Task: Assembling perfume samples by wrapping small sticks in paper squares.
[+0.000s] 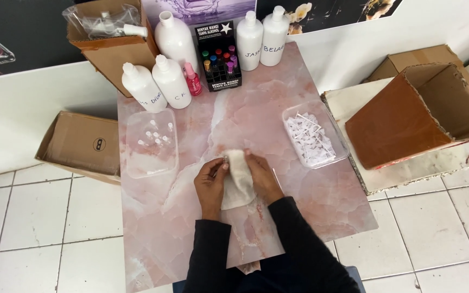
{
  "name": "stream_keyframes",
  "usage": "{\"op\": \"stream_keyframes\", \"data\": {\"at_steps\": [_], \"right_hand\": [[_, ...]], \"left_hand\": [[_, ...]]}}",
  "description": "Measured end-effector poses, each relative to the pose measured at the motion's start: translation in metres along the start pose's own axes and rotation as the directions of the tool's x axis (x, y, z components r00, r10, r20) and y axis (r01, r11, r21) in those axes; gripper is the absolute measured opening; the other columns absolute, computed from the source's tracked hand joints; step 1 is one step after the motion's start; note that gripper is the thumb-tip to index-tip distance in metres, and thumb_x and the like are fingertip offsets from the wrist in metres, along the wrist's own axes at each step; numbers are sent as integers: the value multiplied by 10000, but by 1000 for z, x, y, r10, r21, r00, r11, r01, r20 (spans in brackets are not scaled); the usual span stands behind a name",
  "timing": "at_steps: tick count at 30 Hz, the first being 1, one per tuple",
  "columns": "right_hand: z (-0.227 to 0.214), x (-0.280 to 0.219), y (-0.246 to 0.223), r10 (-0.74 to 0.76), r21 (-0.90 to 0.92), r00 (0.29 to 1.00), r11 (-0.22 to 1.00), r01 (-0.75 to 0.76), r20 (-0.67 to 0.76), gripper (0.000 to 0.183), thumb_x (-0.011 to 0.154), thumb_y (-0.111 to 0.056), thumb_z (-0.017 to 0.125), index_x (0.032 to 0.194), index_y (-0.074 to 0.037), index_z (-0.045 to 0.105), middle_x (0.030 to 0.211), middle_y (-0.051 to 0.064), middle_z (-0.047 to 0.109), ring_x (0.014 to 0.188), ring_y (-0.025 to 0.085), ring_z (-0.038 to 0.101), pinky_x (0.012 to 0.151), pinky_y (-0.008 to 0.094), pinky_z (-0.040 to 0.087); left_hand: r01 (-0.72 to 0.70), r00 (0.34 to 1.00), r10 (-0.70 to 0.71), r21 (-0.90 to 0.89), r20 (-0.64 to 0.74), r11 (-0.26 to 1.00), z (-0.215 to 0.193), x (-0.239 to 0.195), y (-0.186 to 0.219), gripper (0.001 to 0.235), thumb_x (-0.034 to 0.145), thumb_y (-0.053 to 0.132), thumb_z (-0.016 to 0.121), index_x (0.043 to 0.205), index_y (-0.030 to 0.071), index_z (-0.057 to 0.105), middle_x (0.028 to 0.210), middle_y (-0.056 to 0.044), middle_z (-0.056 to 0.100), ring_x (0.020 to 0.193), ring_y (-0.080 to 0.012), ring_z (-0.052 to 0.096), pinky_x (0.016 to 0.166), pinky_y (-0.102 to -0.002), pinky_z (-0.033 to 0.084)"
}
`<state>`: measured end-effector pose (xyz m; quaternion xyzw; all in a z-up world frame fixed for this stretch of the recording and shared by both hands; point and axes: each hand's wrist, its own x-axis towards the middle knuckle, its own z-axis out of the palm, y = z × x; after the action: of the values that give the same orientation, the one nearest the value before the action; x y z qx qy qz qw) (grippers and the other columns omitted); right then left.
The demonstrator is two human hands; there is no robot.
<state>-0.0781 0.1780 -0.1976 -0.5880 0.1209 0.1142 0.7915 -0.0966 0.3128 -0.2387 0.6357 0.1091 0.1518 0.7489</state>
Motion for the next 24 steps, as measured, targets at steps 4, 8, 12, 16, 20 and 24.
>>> {"op": "stream_keyframes", "data": {"at_steps": [4, 8, 12, 16, 20, 24], "right_hand": [[-17, 27, 58, -31, 293, 998, 956, 17, 46, 426, 1051, -385, 551, 1139, -20, 753, 997, 101, 740, 839, 227, 719, 806, 389, 601], [-33, 34, 66, -27, 332, 987, 943, -28, 161, 271, 982, -77, 611, 1209, 35, 710, 1017, 180, 755, 823, 260, 751, 744, 380, 628], [-43, 36, 76, 17, 288, 981, 955, -73, 192, 329, 904, 98, 605, 1217, 64, 702, 1052, 178, 754, 868, 260, 751, 791, 393, 629], [-27, 25, 59, -59, 319, 987, 948, 9, 148, 296, 911, 67, 669, 1200, 46, 725, 1051, 149, 759, 880, 228, 742, 805, 359, 619], [-8, 11, 45, -259, -20, 963, 965, 262, 78, 219, 864, -24, 786, 1082, -12, 793, 992, 106, 752, 909, 145, 665, 811, 317, 576], [-4, 19, 70, -318, -149, 947, 939, 309, -41, 143, 932, -102, 760, 1045, -18, 785, 841, 51, 710, 801, 92, 612, 701, 257, 551]], "left_hand": [[-78, 994, 77, 9, 82, 997, -9, 0, 3, 256, 924, -31, 709, 1171, 28, 742, 1116, -113, 691, 1004, -174, 670, 865, -363, 614], [-98, 988, 102, -34, 120, 995, -9, 1, 3, 267, 939, -65, 655, 1184, 6, 733, 1143, -120, 662, 1070, -191, 649, 925, -372, 575], [-80, 988, 91, -91, 126, 993, -12, 1, 1, 219, 941, -87, 636, 1127, -23, 731, 1124, -140, 684, 1059, -193, 655, 921, -365, 568], [-129, 975, 135, -46, 176, 991, -12, -1, 4, 196, 951, -75, 623, 1091, -20, 748, 1084, -150, 688, 1027, -199, 658, 911, -373, 556], [-184, 964, 175, 26, 202, 983, -10, 1, 3, 187, 945, -74, 625, 1050, -1, 761, 1044, -157, 706, 1022, -239, 687, 901, -385, 556], [-92, 982, 95, -30, 163, 995, -10, -1, -1, 184, 955, -27, 651, 1125, -11, 720, 992, -135, 723, 952, -178, 658, 871, -352, 551]]}}
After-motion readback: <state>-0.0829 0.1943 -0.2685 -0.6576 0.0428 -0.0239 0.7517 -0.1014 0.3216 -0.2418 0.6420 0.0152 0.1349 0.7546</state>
